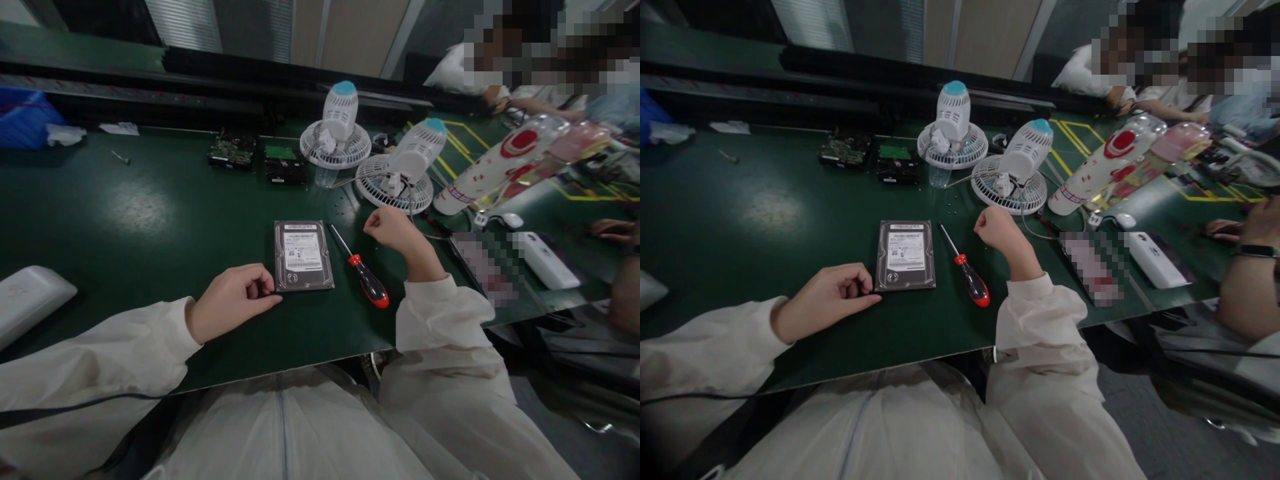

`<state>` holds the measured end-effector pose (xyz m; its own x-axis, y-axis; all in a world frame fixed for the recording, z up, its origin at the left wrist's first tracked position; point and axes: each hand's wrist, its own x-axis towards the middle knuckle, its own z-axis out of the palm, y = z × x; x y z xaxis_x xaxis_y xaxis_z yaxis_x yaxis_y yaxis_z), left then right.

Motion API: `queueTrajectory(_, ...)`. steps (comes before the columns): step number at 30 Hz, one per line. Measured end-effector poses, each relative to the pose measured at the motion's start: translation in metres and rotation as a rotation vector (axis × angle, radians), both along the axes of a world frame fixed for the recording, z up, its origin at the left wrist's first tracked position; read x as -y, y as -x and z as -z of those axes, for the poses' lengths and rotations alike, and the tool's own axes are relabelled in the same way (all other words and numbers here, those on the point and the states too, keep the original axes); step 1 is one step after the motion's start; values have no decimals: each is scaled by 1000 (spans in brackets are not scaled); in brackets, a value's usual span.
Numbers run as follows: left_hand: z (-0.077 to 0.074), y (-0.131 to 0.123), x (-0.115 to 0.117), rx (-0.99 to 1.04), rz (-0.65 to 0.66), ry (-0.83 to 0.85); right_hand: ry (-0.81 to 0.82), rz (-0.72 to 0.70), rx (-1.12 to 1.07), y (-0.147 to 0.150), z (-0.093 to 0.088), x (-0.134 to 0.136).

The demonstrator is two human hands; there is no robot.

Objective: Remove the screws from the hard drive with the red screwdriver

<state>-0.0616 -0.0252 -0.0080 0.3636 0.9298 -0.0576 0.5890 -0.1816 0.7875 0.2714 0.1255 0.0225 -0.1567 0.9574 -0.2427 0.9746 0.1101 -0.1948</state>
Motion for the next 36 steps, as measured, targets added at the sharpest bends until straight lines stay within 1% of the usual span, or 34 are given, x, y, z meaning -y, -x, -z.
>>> queueTrajectory(8, 1, 0, -1, 1, 4, -24, 14, 26, -21, -2, 4, 0)
queueTrajectory(16, -2, 0, 0, 14, -7, -8, -2, -22, -66, -10, 7, -7)
queueTrajectory(23, -4, -1, 0, 67, -22, 24, 26, -40, -35, -12, 8, -9)
queueTrajectory(29, -3, -1, 0, 72, -19, 20, 27, -44, -20, -12, 3, -7)
queueTrajectory(36, -4, 0, 1, 77, -11, 24, 59, -109, -27, -8, -4, 0)
